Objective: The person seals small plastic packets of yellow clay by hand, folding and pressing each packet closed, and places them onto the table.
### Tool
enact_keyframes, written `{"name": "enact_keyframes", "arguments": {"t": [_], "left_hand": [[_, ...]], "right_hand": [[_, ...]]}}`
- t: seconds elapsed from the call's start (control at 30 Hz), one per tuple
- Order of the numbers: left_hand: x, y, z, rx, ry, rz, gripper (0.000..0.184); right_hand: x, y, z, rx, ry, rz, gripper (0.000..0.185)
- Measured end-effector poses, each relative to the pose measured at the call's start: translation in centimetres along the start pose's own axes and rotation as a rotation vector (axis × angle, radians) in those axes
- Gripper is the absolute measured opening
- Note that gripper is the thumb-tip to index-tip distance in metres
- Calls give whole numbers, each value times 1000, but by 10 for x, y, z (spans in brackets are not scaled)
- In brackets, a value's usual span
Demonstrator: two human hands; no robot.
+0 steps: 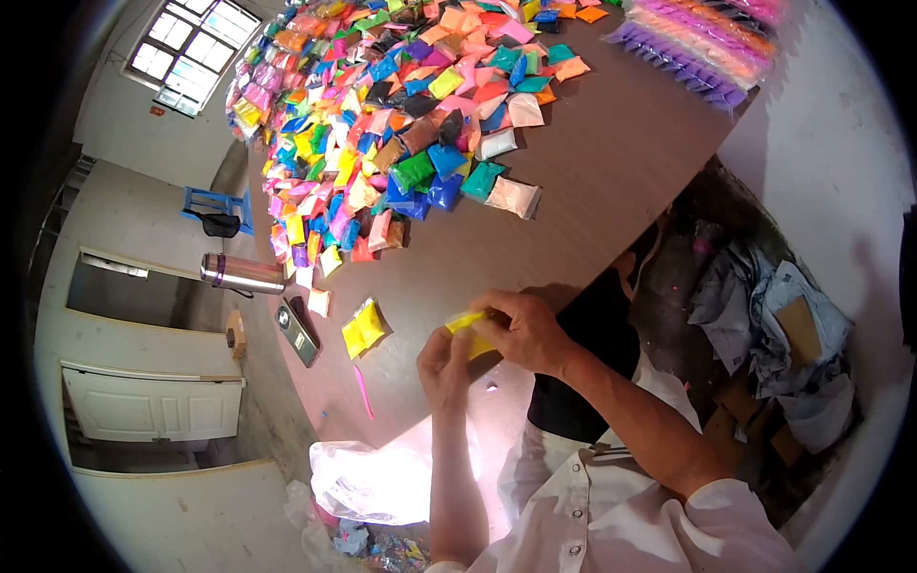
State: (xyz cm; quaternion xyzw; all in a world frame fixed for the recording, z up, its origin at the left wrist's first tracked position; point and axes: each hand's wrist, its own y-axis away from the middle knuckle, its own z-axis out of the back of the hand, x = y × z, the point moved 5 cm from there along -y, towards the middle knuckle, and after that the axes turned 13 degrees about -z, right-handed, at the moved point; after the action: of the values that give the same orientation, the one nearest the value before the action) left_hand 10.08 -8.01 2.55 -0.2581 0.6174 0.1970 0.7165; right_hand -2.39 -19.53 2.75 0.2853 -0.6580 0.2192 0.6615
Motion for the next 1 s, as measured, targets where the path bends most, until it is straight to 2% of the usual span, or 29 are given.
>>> {"name": "enact_keyframes", "arguments": {"t": [0.23, 0.43, 0.53, 0.73, 1.0], "left_hand": [[-14, -6, -10, 98, -43, 10, 21], [-4, -2, -4, 11, 43, -31, 20], [2, -4, 2, 34, 3, -39, 22], [-4, -6, -3, 94, 4, 21, 28], [-2, -5, -2, 70, 8, 12, 24]], "right_hand": [[0, -1, 2, -59, -50, 30, 13], [10, 2, 0, -33, 76, 97, 18], [9, 2, 0, 29, 45, 3, 20], [-3, -3, 2, -19, -57, -4, 20], [6, 1, 3, -38, 6, 23, 22]]}}
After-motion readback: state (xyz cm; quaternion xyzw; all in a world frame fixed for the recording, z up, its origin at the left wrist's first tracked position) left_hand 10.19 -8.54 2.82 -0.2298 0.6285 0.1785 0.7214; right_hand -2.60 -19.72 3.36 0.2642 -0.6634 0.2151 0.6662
